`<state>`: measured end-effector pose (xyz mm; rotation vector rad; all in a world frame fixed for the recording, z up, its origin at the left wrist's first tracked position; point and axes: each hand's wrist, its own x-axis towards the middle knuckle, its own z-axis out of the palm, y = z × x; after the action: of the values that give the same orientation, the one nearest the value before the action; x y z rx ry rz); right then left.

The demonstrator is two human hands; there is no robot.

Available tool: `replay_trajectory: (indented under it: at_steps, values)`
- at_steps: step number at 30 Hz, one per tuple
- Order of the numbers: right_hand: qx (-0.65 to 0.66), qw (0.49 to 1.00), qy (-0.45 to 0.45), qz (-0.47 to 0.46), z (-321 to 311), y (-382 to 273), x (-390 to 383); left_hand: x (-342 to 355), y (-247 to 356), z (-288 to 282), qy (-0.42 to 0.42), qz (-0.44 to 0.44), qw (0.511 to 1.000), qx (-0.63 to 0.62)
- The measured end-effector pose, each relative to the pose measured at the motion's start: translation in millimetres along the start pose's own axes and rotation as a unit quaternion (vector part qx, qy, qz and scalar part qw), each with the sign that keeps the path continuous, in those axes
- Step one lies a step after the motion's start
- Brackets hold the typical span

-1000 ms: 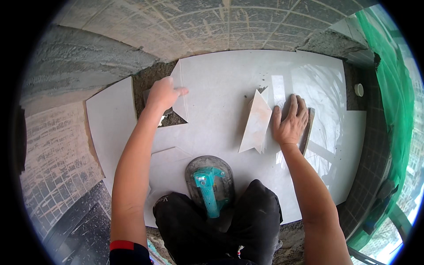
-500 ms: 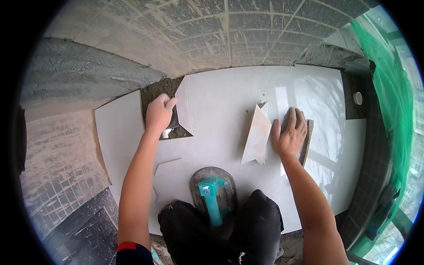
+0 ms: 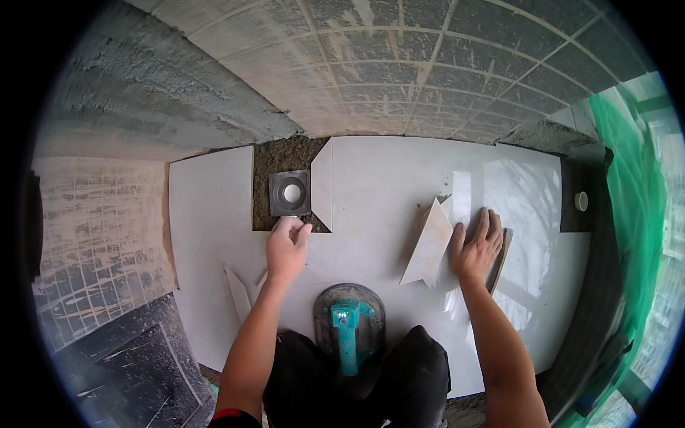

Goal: The person cuts small tile segments with an angle grinder and fits them around a circular floor drain on a freshly mortared surface.

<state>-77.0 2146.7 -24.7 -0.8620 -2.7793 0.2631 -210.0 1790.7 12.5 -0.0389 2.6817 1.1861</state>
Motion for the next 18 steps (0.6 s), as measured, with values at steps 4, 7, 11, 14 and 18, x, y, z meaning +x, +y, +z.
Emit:
replay_trajectory:
  at_steps: [4,7,11,14,18]
  values:
    - [-0.004,1.0,-0.001,-0.003,1,3,0,29,27,25,0.048,0.04,0.992,0.107]
    - [-0.005,1.0,-0.003,-0.005,0,5,-1,55,49,52,0.094,0.056,0.968,0.227]
    - [0.004,1.0,-0.008,-0.003,-3,2,1,70,63,61,0.064,-0.05,0.97,0.23]
    - [0.006,1.0,-0.014,0.001,-4,-1,1,74,51,62,0.068,-0.09,0.98,0.161]
    - [-0.026,1.0,-0.006,-0.002,-2,2,-1,80,52,44,0.035,-0.124,0.99,0.061]
